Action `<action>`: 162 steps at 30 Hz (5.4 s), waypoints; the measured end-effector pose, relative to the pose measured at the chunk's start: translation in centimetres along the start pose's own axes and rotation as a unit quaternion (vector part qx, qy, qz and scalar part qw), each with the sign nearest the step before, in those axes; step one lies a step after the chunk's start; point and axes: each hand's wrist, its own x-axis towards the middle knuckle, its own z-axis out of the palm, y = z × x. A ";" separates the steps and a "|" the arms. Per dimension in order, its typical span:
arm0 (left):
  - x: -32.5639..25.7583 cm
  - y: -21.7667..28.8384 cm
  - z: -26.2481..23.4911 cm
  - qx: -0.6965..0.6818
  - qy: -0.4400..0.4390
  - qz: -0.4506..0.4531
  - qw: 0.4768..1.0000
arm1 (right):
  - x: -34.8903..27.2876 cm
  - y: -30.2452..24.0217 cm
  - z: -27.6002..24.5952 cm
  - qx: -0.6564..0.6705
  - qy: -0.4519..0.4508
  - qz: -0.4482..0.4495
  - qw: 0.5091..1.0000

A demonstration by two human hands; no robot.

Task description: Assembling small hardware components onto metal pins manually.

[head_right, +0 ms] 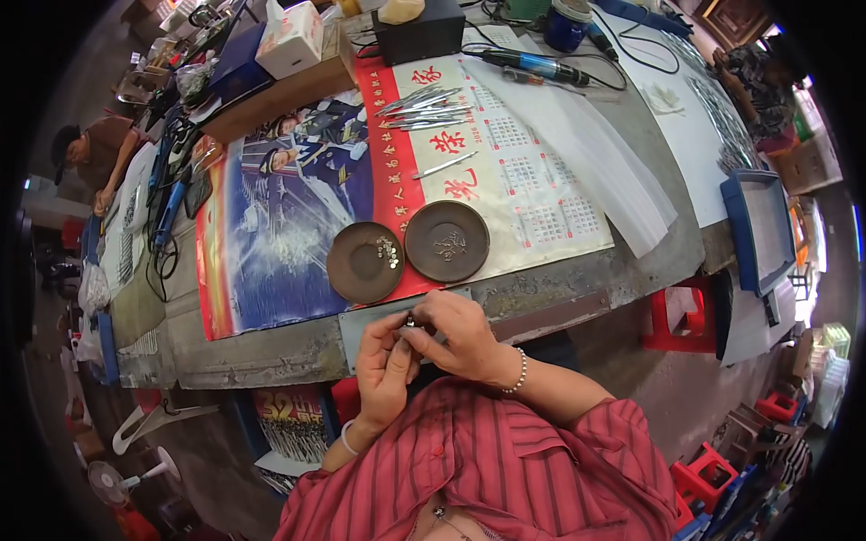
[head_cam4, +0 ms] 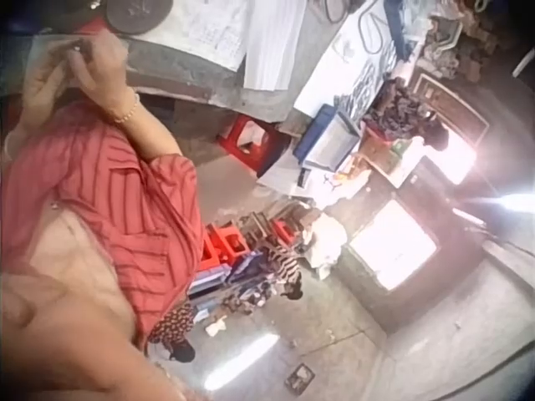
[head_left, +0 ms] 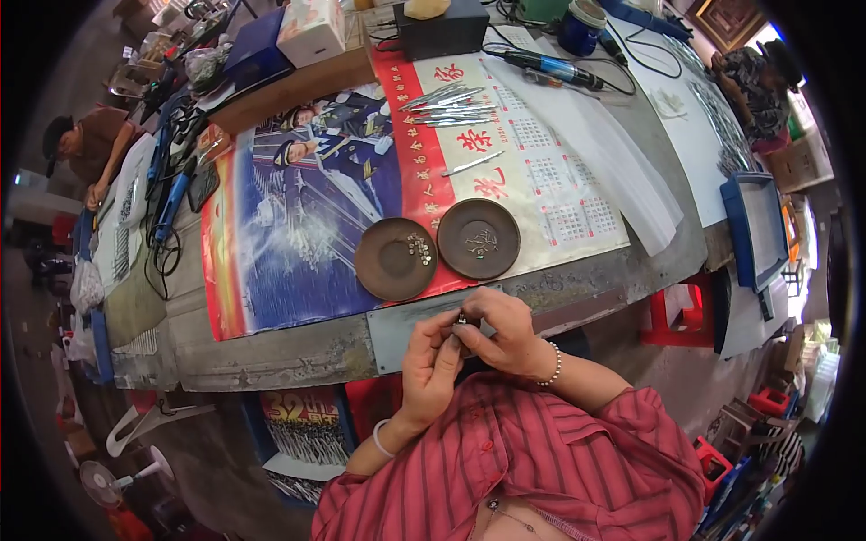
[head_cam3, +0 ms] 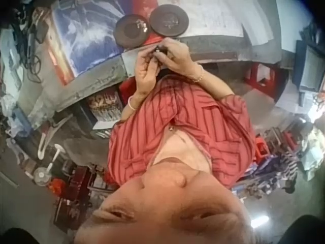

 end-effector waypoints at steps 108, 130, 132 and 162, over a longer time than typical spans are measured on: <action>-3.2 -1.7 -1.9 0.151 0.005 0.130 0.980 | -3.0 -2.9 3.5 -0.136 0.024 0.018 0.990; -6.7 -2.6 -5.9 0.070 0.126 0.161 0.976 | -4.3 -4.2 8.7 -0.036 -0.085 0.206 0.974; -8.5 -2.6 -7.4 0.088 0.147 0.151 0.973 | -3.2 -4.2 7.9 0.076 -0.172 0.219 0.957; 2.1 10.9 -11.8 0.528 0.074 0.136 0.835 | -3.3 1.8 -4.1 -0.090 -0.075 0.161 0.980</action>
